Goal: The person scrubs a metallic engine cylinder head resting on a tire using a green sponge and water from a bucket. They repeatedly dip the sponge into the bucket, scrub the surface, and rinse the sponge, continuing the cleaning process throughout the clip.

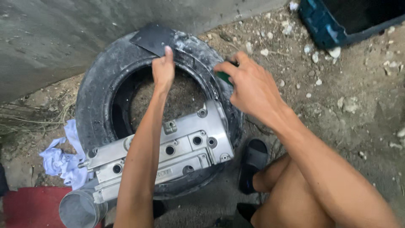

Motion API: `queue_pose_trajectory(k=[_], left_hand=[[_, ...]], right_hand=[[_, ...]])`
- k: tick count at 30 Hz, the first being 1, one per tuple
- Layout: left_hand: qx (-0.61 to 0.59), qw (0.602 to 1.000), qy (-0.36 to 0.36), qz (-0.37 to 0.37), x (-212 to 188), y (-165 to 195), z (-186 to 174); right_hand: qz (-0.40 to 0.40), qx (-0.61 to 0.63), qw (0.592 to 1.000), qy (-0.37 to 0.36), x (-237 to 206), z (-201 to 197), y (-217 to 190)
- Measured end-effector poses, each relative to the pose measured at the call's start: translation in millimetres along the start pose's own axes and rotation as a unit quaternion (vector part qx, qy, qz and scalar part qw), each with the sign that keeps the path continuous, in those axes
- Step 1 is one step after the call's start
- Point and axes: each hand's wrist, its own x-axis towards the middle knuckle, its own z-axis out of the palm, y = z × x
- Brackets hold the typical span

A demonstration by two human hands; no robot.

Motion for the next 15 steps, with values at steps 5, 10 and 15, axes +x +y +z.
queue_pose_trajectory(k=[5, 10, 15], left_hand=[[-0.183, 0.973, -0.107, -0.092, -8, 13, -6], [-0.099, 0.976, -0.053, -0.187, -14, 15, -3], [-0.063, 0.996, 0.023, -0.063, -14, 4, 2]], right_hand=[[0.027, 0.002, 1.0, -0.009, -1, 0, -4], [-0.007, -0.012, 1.0, -0.008, -1, 1, -7], [-0.011, -0.019, 1.0, -0.019, -3, 1, -8]])
